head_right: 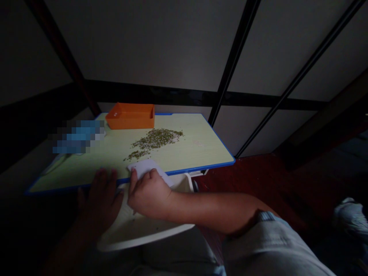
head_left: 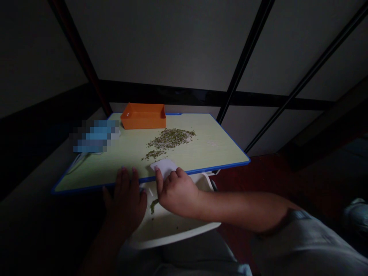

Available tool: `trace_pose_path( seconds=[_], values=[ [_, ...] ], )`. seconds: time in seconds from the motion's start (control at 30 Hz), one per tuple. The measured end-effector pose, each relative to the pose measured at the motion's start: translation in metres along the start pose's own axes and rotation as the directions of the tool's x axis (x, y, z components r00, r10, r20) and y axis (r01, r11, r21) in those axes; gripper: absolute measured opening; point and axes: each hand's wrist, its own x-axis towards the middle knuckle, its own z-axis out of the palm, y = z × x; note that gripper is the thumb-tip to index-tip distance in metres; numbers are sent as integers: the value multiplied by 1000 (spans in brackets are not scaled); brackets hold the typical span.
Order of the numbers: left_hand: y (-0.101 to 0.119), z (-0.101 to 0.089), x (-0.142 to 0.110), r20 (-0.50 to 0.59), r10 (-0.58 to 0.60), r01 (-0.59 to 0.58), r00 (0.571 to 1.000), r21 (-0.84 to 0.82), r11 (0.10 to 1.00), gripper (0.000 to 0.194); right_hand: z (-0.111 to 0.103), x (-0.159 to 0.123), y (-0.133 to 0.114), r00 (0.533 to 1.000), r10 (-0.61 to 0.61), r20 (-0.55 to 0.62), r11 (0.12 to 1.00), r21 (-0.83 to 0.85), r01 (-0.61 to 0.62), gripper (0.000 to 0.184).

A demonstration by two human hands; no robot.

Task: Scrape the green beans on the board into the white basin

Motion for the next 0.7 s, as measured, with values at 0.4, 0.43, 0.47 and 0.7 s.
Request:
trace_pose_path(
  seconds=[0.4, 0.43, 0.47, 0.7],
  values=[
    [-1, -4, 0, 21, 12, -13, 1000, 24, 1000, 57, 3, 17, -1, 988, 65, 141, 996, 45, -72, 46],
    [-1, -4, 0, 12, 19, -19, 1000, 26, 999, 57, 4, 19, -2, 987, 65, 149, 996, 43, -72, 46],
    [-2, -3, 0, 5, 26, -26, 1000, 29, 999, 57, 5, 20, -2, 985, 70, 158, 996, 39, -77, 46],
    [-3, -2, 2, 36, 23, -24, 999, 38, 999, 58, 12, 37, -7, 969, 148, 197, 986, 41, -159, 46]
  ],
)
